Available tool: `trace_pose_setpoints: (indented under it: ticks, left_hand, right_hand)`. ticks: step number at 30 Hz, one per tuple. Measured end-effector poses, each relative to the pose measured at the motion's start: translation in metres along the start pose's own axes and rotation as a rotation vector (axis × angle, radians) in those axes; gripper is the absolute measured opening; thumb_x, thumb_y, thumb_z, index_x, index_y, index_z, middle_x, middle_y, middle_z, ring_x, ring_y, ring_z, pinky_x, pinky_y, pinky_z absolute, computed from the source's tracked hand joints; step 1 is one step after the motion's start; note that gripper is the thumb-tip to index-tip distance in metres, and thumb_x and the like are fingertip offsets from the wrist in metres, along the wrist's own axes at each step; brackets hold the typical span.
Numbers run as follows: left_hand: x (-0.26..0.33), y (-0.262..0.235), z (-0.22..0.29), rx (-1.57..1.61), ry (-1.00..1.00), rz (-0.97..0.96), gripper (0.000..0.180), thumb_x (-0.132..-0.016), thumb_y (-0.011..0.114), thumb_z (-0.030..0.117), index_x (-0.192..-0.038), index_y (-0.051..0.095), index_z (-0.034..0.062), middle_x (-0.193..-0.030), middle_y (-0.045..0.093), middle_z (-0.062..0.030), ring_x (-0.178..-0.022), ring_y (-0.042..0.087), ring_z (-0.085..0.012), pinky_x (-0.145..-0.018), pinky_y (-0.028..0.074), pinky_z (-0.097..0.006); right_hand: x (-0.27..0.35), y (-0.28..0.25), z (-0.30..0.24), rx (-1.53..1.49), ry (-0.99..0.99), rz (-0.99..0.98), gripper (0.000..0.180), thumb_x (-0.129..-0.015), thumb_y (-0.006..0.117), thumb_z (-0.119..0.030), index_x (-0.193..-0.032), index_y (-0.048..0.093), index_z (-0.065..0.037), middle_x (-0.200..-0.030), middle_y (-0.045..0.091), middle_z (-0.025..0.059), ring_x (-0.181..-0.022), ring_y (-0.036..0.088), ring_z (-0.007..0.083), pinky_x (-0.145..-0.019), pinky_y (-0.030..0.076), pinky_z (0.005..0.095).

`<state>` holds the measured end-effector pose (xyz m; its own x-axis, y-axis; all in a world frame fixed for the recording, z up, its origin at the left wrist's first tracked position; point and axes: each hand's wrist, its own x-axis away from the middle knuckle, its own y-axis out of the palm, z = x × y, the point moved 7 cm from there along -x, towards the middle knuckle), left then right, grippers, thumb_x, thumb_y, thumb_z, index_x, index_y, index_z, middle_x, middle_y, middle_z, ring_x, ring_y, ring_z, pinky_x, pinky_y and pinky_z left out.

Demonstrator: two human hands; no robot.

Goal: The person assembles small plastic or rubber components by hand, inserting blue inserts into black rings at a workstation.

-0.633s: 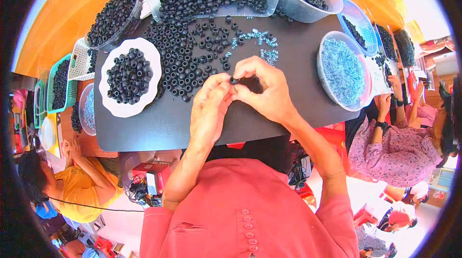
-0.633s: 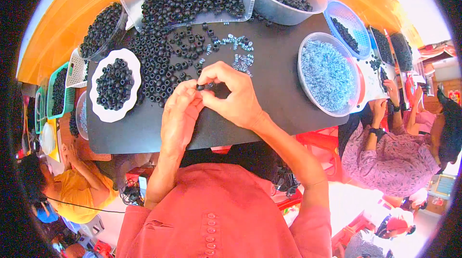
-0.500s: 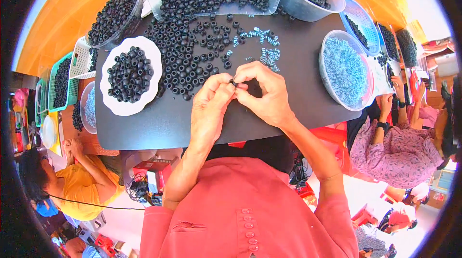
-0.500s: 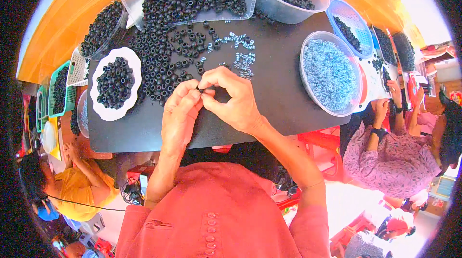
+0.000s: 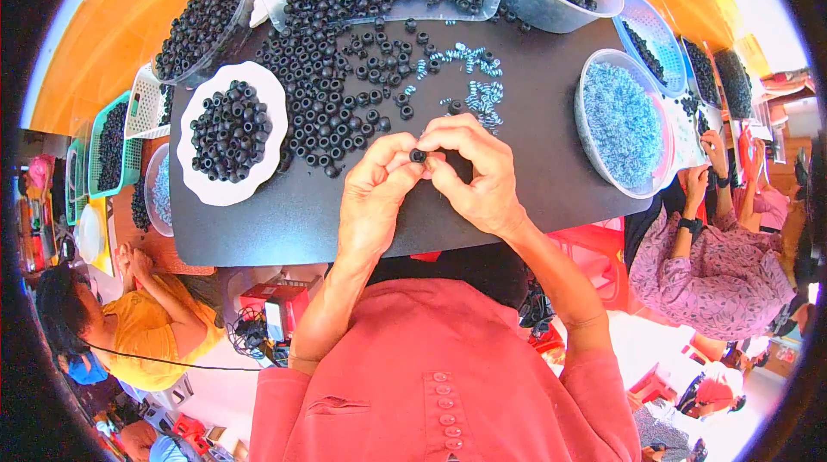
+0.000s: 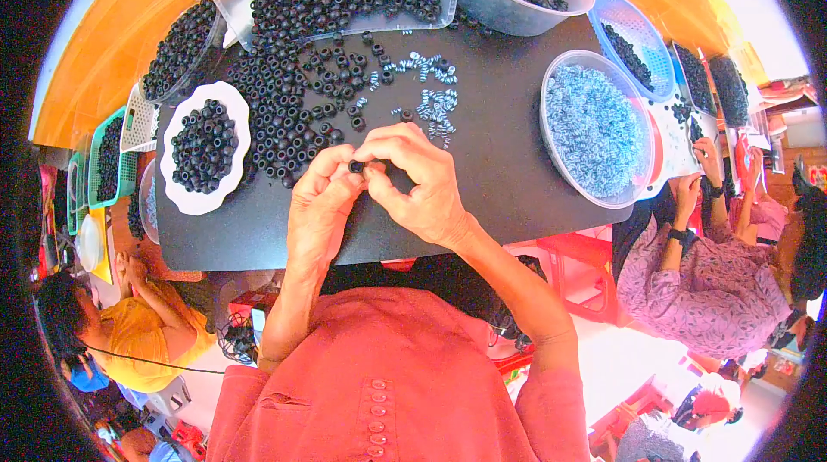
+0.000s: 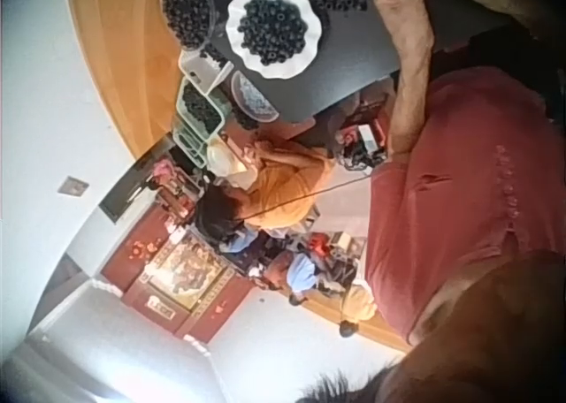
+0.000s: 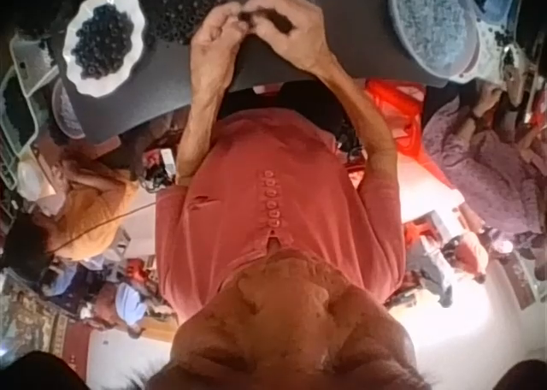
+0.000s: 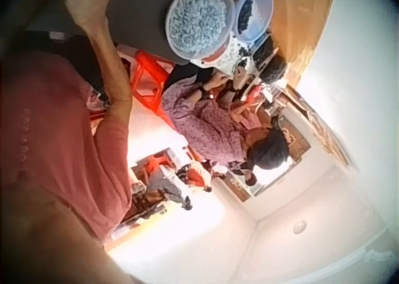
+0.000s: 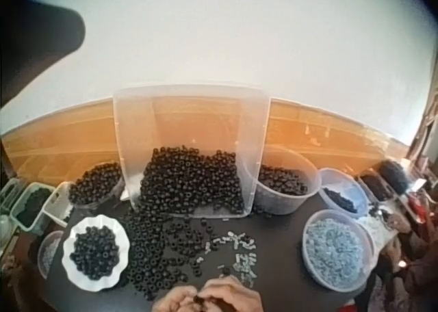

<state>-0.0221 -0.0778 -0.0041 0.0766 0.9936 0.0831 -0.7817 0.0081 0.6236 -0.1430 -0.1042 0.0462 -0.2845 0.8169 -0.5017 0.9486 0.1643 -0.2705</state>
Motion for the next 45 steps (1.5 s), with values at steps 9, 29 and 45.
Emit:
trace_pose_setpoints:
  ticks: [9, 29, 45]
  left_hand:
    - [0.014, -0.006, 0.005, -0.339, 0.008, 0.053, 0.018, -0.090, 0.051, 0.001, -0.107, 0.056, 0.0002, -0.091, 0.065, -0.0050, -0.084, 0.061, -0.0129, -0.081, 0.048, -0.026]
    - [0.014, -0.012, 0.005, -0.204, -0.047, 0.024, 0.010, -0.093, 0.047, 0.005, -0.100, 0.053, 0.0011, -0.091, 0.068, -0.0121, -0.082, 0.062, -0.0117, -0.081, 0.049, -0.027]
    - [-0.001, 0.010, -0.005, -0.293, -0.030, -0.003, 0.011, -0.091, 0.052, 0.001, -0.101, 0.056, -0.0021, -0.075, 0.060, -0.0004, -0.081, 0.064, -0.0118, -0.077, 0.051, -0.025]
  right_hand:
    - [0.008, -0.002, -0.016, 0.283, -0.156, 0.058, 0.024, -0.068, 0.068, 0.004, -0.089, 0.064, -0.005, -0.088, 0.062, 0.0074, -0.078, 0.059, 0.0210, -0.068, 0.048, 0.0303]
    - [-0.034, 0.018, 0.009, 0.861, -0.221, -0.427, 0.020, -0.070, 0.066, -0.005, -0.090, 0.063, -0.004, -0.082, 0.058, 0.0066, -0.072, 0.055, 0.0211, -0.069, 0.041, 0.0339]
    - [0.008, 0.000, 0.034, -0.554, 0.429, 0.035, 0.016, -0.081, 0.054, 0.013, -0.091, 0.059, 0.003, -0.092, 0.058, 0.0066, -0.072, 0.057, 0.0098, -0.061, 0.049, 0.0221]
